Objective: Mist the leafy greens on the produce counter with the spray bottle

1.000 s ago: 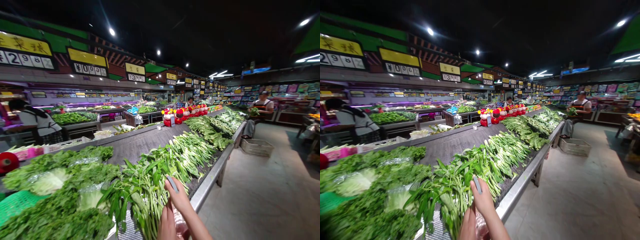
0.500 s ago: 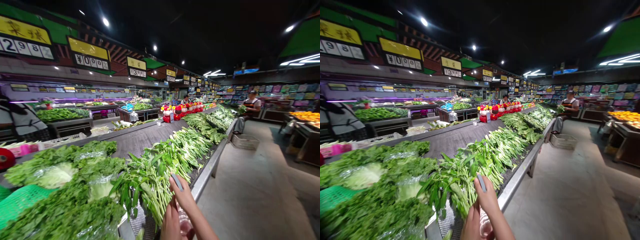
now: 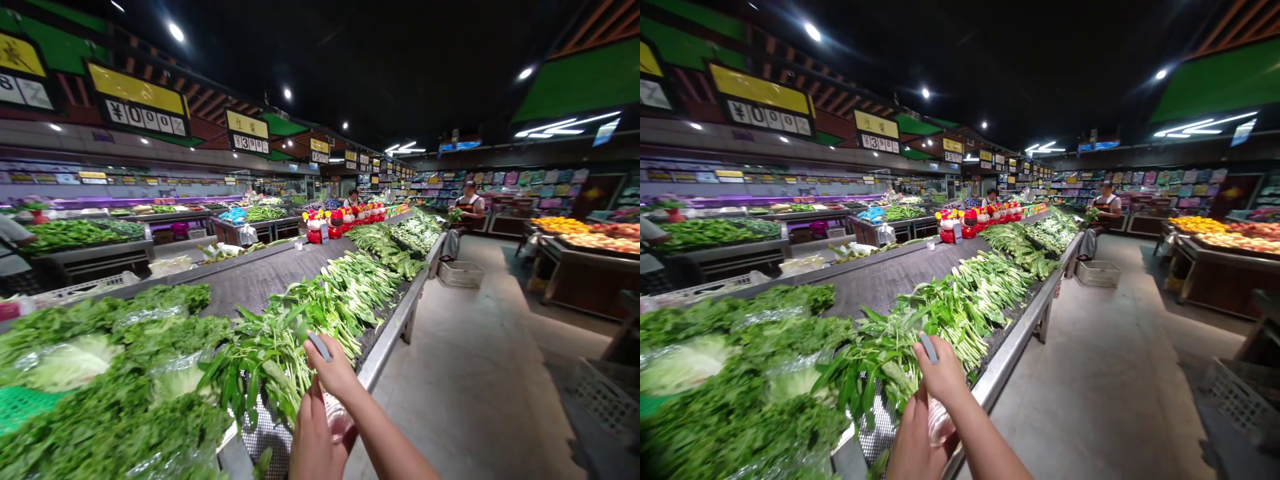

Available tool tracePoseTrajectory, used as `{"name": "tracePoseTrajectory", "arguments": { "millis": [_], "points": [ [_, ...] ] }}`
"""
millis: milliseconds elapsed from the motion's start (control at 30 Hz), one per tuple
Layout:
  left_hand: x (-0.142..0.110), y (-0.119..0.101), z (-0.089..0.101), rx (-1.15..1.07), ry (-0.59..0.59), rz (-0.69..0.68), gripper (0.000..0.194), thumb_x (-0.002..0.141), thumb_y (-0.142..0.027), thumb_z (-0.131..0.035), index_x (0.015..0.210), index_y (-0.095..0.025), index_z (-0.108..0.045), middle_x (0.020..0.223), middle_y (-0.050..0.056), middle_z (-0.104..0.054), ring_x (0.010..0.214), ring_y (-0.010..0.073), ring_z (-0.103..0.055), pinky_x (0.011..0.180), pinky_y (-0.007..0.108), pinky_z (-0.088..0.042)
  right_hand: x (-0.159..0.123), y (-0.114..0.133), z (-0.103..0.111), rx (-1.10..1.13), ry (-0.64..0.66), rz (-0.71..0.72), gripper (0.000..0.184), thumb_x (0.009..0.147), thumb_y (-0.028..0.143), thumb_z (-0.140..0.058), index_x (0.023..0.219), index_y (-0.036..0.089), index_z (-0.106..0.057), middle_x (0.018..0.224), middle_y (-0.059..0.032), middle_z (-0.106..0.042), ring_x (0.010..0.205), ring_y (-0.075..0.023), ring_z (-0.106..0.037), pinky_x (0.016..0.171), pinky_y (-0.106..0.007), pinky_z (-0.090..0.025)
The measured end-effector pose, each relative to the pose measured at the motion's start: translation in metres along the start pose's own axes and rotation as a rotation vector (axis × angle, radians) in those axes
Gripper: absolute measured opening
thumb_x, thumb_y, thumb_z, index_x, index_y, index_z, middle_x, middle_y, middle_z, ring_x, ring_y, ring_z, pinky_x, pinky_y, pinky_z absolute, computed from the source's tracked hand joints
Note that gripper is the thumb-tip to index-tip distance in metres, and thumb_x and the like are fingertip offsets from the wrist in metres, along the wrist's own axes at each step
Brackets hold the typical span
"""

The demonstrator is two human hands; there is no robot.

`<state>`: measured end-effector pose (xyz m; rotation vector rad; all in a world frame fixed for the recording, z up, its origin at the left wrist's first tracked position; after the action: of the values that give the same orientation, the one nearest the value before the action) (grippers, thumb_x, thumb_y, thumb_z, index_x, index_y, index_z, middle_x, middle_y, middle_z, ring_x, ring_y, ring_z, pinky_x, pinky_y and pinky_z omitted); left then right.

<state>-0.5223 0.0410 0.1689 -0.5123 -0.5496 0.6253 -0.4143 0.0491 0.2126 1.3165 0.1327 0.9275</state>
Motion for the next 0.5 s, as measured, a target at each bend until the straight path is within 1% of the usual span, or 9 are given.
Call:
{"name": "tracePoseTrajectory", "arguments": {
  "millis": [167,300,400,500],
  "points": [
    [-0.007,0.007,-0.002,0.015,0.021,0.054,0.065,0.076,-0.021,-0.051,0.134,-0.014,-0.021,0.123,0.012,-0.041,0.117,0.0265,-0.042,0.093,0.032,-0.039,-0.008,-0.001,-0.008,0.034,0.063,-0.036,0.038,0.084,0.053,-0.041,0.080,0.022,-0.062,0.073,-0.0021,-0.059,0.073,-0.0175,-0.055,0.064,-0.026,-0.041],
    [-0.014,0.006,0.006,0.003,0.018,0.065,0.067,0.075,-0.023,-0.050,0.134,-0.013,-0.019,0.124,0.013,-0.040,0.118,0.0264,-0.042,0.093,0.032,-0.038,-0.012,0.004,-0.011,0.046,0.097,-0.018,0.039,0.084,0.052,-0.040,0.079,0.020,-0.060,0.076,-0.0037,-0.060,0.074,-0.0176,-0.055,0.067,-0.027,-0.041],
    [-0.018,0.003,0.011,-0.004,0.016,0.071,0.068,0.074,-0.023,-0.049,0.135,-0.013,-0.019,0.125,0.013,-0.040,0.119,0.0262,-0.040,0.095,0.033,-0.036,-0.016,0.007,-0.013,0.057,0.099,-0.009,0.040,0.084,0.053,-0.041,0.078,0.019,-0.061,0.074,-0.0041,-0.060,0.072,-0.0172,-0.055,0.066,-0.027,-0.041],
    [-0.024,0.005,0.010,-0.001,0.029,0.080,0.070,0.072,-0.023,-0.049,0.135,-0.012,-0.018,0.127,0.014,-0.039,0.121,0.0263,-0.038,0.097,0.033,-0.034,-0.023,0.005,-0.016,0.047,0.071,-0.019,0.039,0.084,0.053,-0.041,0.083,0.020,-0.062,0.074,-0.0034,-0.060,0.072,-0.0174,-0.055,0.066,-0.028,-0.041]
  ]
}}
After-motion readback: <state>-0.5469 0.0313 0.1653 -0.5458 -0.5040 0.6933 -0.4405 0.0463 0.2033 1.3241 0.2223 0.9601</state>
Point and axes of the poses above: each hand's wrist, its own x-axis towards the middle knuckle, its own z-axis out of the back of the hand, y = z × x, the point moved 2 cm from there along x, towards the middle knuckle
